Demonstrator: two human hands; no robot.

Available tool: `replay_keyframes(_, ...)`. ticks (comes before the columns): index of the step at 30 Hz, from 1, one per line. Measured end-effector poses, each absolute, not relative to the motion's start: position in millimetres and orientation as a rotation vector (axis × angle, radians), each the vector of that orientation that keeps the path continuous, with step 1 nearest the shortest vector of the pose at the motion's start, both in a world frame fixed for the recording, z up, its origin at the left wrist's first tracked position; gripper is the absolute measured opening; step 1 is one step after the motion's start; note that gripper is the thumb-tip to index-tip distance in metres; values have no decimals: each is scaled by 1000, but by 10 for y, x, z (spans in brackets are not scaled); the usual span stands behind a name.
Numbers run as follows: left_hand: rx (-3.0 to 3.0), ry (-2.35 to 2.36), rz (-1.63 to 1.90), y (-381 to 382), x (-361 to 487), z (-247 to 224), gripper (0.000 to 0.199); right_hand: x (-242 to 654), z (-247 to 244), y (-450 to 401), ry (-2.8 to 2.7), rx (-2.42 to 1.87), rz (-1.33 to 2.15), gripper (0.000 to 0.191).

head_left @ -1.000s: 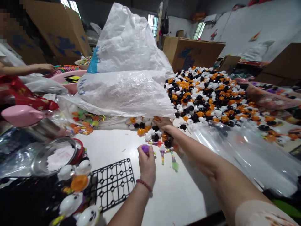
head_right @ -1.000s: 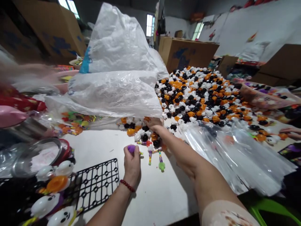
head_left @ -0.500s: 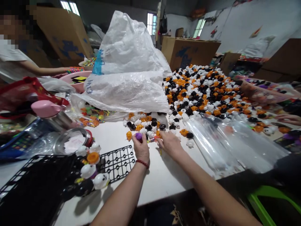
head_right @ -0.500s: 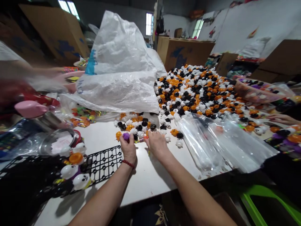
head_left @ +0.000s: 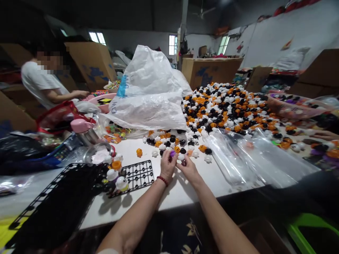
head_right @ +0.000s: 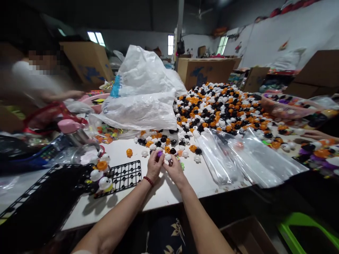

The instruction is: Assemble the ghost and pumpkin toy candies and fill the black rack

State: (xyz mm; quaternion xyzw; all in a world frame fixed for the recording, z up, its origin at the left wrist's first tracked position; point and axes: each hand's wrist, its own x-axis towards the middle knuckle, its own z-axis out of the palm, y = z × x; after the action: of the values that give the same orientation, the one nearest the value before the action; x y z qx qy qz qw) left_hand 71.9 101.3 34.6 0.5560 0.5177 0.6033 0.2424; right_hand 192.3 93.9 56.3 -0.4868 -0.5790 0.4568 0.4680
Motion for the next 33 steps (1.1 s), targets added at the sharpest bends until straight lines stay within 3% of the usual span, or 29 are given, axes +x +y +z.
replay_keyframes(3, 1638, 1398, 1550, 883, 832, 441, 27, 1963, 498, 817, -1236, -999, 1256, 40)
replay_keyframes(6, 1630, 1503, 1505, 817, 805, 496, 35, 2094, 426, 681, -1121, -1029, 1323, 38)
replay_keyframes(12, 1395, 1825, 1493, 1055, 449, 529, 19, 2258, 256, 346, -923, -1019, 1646, 37)
replay_keyframes(21, 916, 1649, 1419, 1332, 404, 683, 29, 2254, 319, 12, -801, -955, 1775, 55)
replay_keyframes(27, 550, 1289, 1306, 809, 483, 889, 16, 2278, 474, -76, -973, -1010, 1643, 58)
replay_keyframes(33, 279, 1032, 1200, 69, 603, 926, 25, 2196, 562, -230, -1243, -1119, 1403, 48)
